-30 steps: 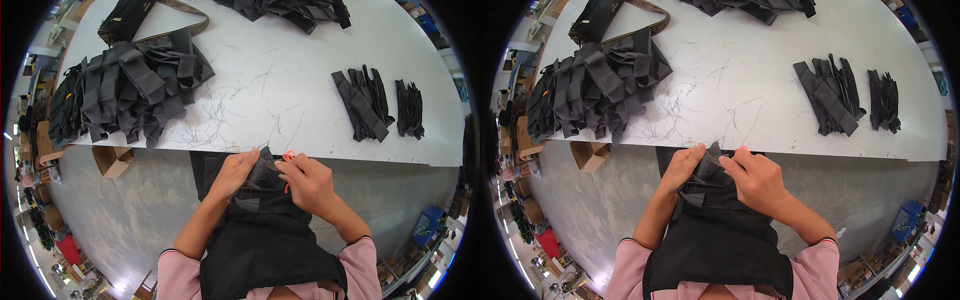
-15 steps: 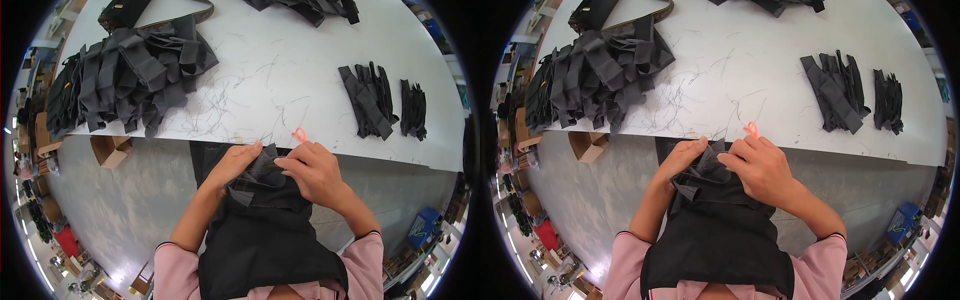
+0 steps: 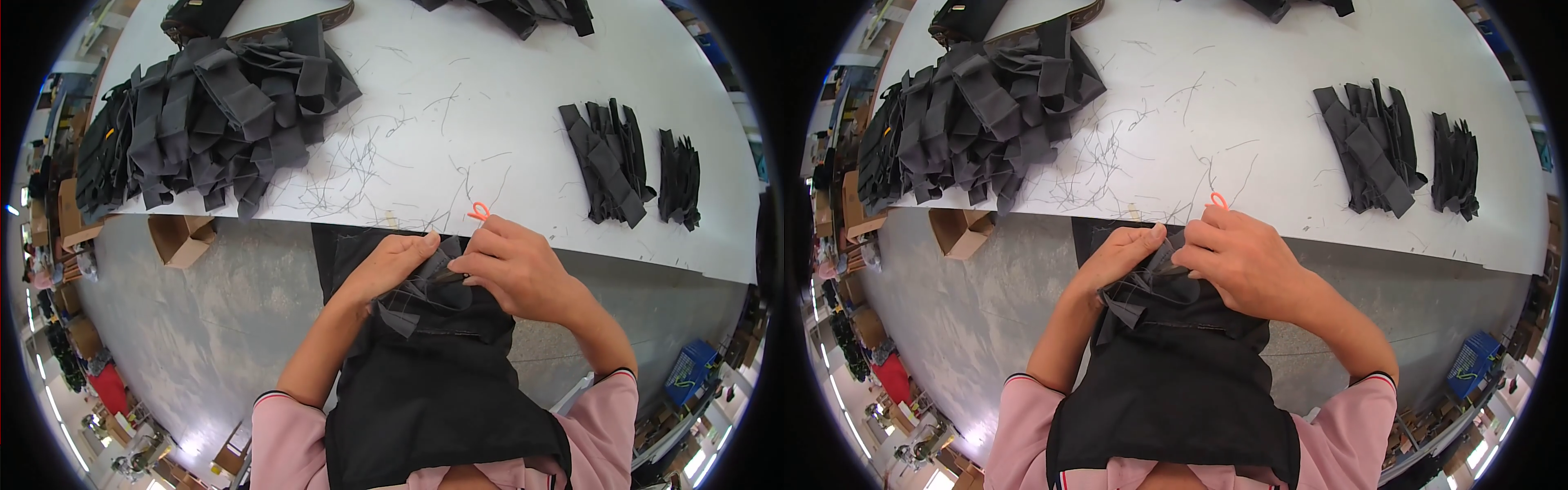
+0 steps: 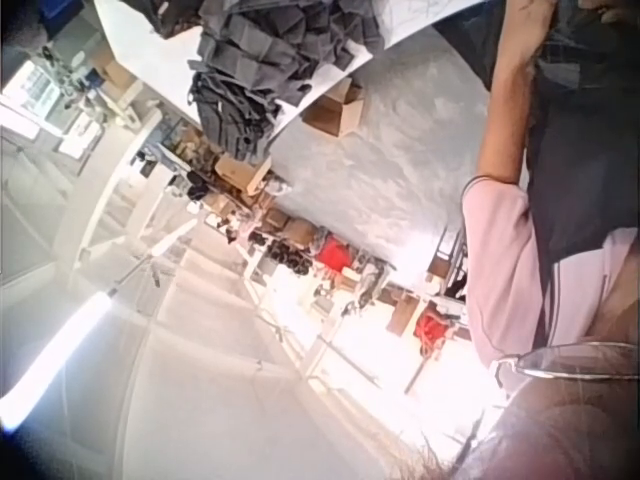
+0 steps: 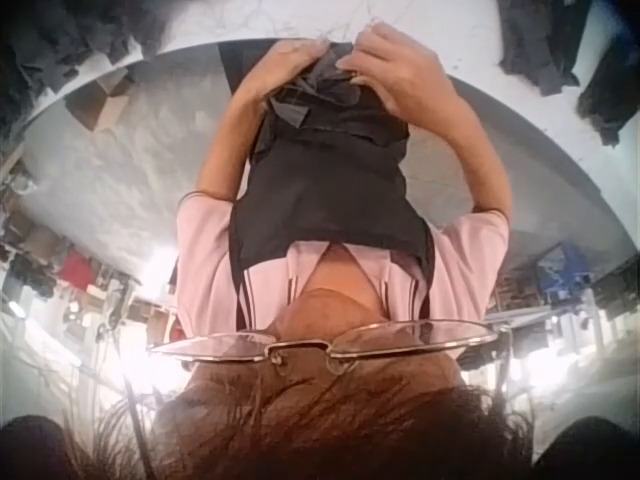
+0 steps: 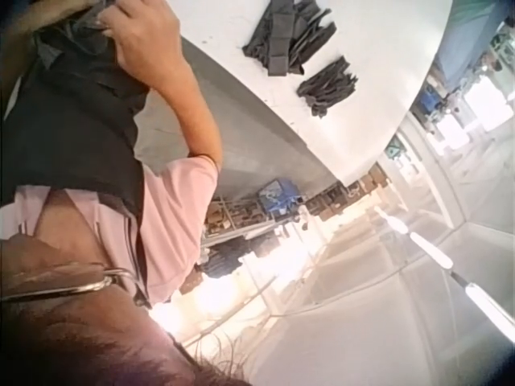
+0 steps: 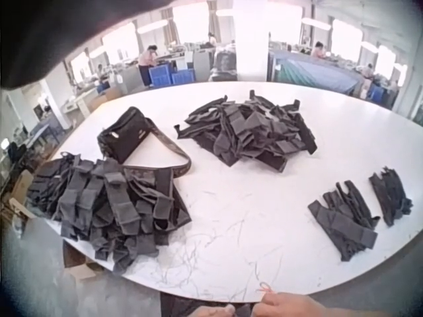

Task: Manually trimming excess material from grey fabric components using a hand-held tool at a factory workbench.

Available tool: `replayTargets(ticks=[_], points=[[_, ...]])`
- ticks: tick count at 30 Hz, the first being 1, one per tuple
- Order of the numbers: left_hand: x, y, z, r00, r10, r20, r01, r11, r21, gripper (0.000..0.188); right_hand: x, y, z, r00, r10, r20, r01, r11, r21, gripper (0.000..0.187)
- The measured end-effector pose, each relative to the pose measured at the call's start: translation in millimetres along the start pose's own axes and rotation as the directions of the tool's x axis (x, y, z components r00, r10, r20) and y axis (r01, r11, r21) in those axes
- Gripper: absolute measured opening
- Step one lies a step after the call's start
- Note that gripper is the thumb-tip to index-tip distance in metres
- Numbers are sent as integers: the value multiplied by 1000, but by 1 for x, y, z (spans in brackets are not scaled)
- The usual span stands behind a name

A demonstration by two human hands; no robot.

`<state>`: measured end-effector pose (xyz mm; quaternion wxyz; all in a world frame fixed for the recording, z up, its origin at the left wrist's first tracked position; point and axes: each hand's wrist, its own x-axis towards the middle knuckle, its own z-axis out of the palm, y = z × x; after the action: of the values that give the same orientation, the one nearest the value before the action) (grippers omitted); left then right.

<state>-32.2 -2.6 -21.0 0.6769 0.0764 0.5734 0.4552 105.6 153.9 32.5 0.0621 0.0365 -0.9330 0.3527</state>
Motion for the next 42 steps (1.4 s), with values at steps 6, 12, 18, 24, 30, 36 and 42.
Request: replayTargets(ticks=[6,12,18,24,30,36,42], points=[[1,0,-2,999,-16,32,14,998,54,40,2,1,-5,1000,-15,27,15,1000,-9,18],[5,-6,-2,999,18,43,-20,998,58,46,5,5,-6,998,-47,44,46,999,22,26],[3,0,-2,996,-25,80,22,999,34,40,4,9,-6,998,-30,59,25,996,85,25],[5,-3,0,996,-2,85,-1,999,33,41,5,10,-2,997,-67,46,62,994,86,25],[2,1,7,998,-29,59,29,1000,7,45,3,11,-1,997,-68,44,64,993,104,24],[3,-3,4,999,-39,26,37,995,90,43,0,14,3,999,-40,-32,45,981,188,26],[-1,2,11,955,245,-168,-239,969,55,32,-26,-15,21,874,416,-252,-327,887,327,34]])
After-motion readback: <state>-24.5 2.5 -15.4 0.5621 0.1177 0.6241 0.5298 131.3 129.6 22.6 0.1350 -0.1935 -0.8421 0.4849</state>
